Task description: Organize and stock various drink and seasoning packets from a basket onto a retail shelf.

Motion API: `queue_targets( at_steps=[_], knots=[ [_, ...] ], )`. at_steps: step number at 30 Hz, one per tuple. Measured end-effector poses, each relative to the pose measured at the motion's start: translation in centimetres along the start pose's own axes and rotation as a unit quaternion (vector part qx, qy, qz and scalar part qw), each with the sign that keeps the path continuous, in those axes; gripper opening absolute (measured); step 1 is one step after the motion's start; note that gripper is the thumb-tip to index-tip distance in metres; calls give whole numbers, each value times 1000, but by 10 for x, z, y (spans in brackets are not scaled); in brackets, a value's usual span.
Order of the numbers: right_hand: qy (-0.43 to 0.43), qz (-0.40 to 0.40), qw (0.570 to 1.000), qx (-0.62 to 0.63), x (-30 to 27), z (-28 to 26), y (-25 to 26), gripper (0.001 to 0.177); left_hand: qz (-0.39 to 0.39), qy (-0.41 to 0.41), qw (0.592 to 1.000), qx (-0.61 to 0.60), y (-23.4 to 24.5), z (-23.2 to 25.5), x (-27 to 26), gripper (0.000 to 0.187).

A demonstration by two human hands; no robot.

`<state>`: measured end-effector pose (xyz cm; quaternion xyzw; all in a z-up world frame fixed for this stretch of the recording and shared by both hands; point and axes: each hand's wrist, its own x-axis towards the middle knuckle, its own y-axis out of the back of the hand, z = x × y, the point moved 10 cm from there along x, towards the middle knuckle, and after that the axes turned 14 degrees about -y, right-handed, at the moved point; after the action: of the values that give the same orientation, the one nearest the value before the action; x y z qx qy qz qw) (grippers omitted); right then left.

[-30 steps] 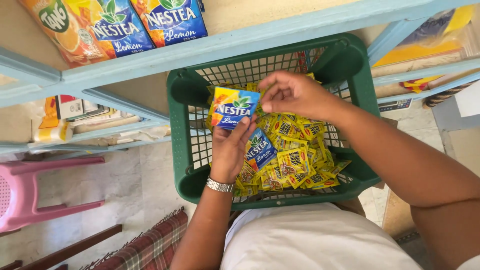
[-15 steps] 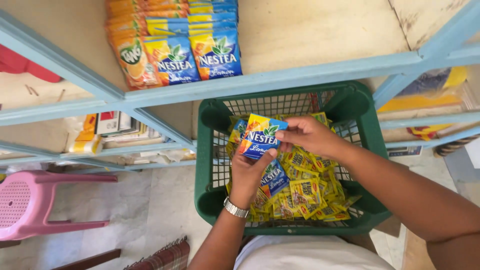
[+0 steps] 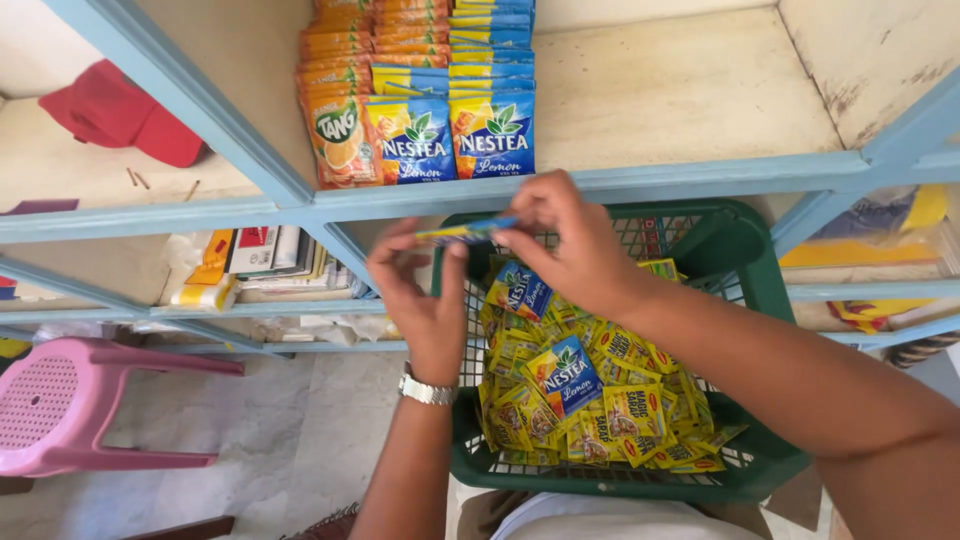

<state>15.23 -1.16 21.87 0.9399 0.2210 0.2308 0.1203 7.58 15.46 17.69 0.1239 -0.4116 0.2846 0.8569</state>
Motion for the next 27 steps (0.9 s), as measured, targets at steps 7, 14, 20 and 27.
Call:
queue_targets(
  at_steps=[7,14,20,27],
  knots=[
    [153,51,986,-47,70,-37,-53,28,67,-99,971,208,44,-2,48,37],
    [133,35,987,-84,109,-27,-85,27,-64,-143,929,335,24,-3,54,56],
    [203,21,968,-145,70,-49,-64,21,-129,-120,887,427,19,-9,50,63],
    [109,117,940,-300,53,-26,39,37,-164,-139,840,498,18,5,40,83]
  ],
)
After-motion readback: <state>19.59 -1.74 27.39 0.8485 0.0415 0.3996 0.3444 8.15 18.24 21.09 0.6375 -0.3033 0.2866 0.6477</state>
